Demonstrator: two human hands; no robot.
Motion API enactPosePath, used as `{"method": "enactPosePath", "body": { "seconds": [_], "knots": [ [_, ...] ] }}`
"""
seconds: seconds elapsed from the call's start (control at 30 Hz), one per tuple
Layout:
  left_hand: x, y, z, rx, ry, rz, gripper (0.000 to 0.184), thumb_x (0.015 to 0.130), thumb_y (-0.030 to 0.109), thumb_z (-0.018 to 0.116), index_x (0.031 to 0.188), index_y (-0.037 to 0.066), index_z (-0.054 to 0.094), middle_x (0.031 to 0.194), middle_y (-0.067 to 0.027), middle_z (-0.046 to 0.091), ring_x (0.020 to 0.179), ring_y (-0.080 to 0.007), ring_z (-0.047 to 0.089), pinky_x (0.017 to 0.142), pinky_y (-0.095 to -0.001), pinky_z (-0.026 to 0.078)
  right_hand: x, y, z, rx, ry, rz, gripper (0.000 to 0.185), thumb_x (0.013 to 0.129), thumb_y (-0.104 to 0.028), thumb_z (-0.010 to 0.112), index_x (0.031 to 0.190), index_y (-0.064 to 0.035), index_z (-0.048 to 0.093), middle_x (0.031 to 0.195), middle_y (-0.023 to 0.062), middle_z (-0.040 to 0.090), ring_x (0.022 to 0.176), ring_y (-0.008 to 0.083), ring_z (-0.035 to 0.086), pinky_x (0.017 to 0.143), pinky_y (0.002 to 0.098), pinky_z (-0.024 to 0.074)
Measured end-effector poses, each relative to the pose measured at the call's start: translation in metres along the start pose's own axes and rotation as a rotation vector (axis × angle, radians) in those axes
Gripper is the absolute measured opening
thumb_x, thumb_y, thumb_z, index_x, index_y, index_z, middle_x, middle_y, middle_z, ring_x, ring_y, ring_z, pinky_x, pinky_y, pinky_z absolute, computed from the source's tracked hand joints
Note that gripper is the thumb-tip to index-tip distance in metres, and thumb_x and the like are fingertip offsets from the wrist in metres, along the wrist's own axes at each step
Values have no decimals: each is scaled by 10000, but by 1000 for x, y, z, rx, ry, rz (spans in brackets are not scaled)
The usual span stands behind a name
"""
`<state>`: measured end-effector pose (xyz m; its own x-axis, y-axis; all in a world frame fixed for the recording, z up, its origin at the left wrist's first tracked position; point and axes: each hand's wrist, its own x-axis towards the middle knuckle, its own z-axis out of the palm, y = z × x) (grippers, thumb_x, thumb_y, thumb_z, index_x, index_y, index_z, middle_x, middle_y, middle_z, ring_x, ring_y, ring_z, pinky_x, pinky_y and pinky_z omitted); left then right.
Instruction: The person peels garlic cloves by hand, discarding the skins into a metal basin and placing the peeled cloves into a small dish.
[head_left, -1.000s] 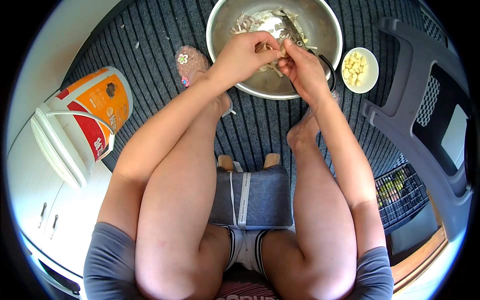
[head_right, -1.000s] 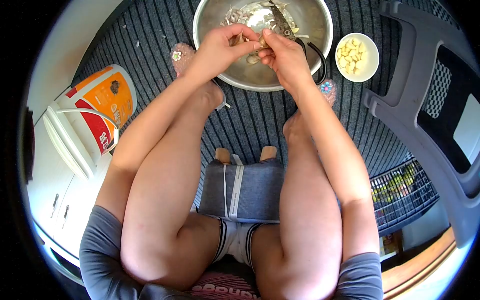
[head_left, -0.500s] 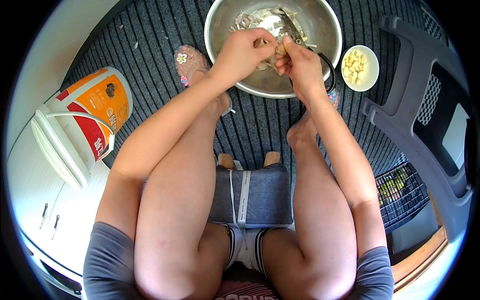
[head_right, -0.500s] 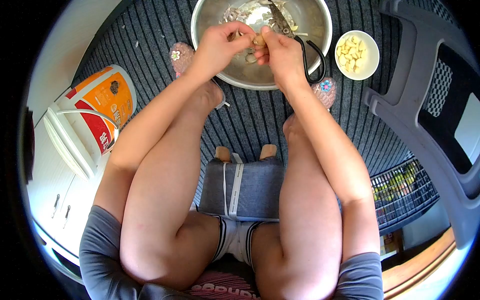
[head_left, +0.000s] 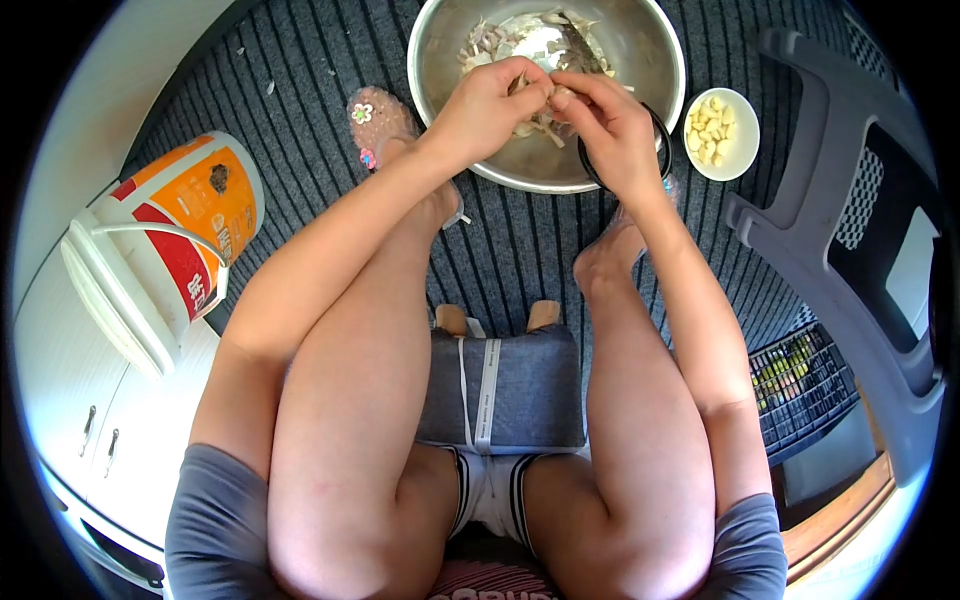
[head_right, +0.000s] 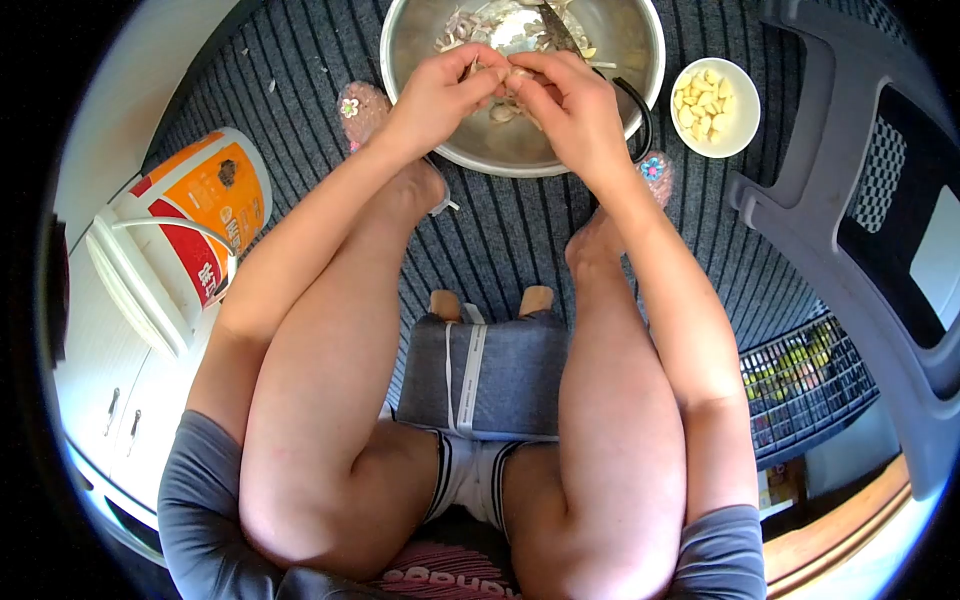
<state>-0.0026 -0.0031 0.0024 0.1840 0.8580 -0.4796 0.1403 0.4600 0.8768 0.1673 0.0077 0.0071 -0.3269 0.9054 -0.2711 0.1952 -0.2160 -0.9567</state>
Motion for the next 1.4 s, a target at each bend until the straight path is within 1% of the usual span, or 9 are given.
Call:
{"method": "enactPosePath", "body": {
  "seconds": [0.13,0.3,0.4,0.5,0.7,0.87,0.97,1.2,1.4],
  "knots": [
    [5,-1,-2,95,59,-45,197,860,223,554,945,50,591,724,0,589,625,-53,483,552,-211,395,6,12,-6,535,13,257,246,941,-109,458,1102,34,578,950,110,638,849,143,640,779,247,510],
    [0,4,-4,346,94,-66,235,850,246,584,965,42,605,753,-62,626,633,-110,539,590,-274,440,7,13,-14,441,-57,324,277,941,-110,456,1151,48,544,998,112,621,868,146,618,817,250,491],
    [6,4,-1,505,258,394,252,837,263,613,948,37,626,761,-102,637,674,-166,587,648,-303,459,6,17,-12,369,-32,317,250,926,-111,489,1114,38,561,936,112,636,811,136,635,763,240,510],
    [8,9,-3,675,112,375,270,830,276,634,942,31,646,787,-124,650,732,-204,618,694,-305,464,6,8,-12,288,-2,329,248,908,-107,520,1105,41,554,945,110,632,794,134,629,746,243,510],
    [19,6,-7,199,-24,-32,282,798,297,681,941,55,684,811,-58,668,760,-122,600,709,-269,458,1,5,-16,106,0,206,266,867,-31,534,1122,45,528,957,103,626,808,139,620,751,248,502],
    [17,5,-4,356,-61,13,276,772,283,703,918,50,690,800,-31,661,749,-92,577,693,-247,454,0,8,-15,-27,-11,132,268,867,-22,531,1131,31,537,986,93,628,845,118,600,760,236,487],
    [15,10,-5,353,-65,-41,250,773,255,695,900,40,690,792,-36,658,737,-96,571,684,-245,450,0,17,-12,40,27,45,242,828,-75,595,1066,-33,613,796,59,655,715,85,613,666,220,494],
    [10,1,0,265,32,137,164,816,166,621,862,23,687,707,-31,608,628,-87,519,581,-229,408,-6,5,-7,251,29,114,242,884,-34,529,1116,8,581,976,76,646,769,108,605,710,223,493],
    [8,3,-1,-560,-42,-264,155,817,144,607,913,31,652,670,-10,566,522,-14,355,472,-184,250,-9,4,0,576,117,100,250,894,4,482,1127,24,571,1012,98,632,835,141,613,786,244,494]
  ]
}}
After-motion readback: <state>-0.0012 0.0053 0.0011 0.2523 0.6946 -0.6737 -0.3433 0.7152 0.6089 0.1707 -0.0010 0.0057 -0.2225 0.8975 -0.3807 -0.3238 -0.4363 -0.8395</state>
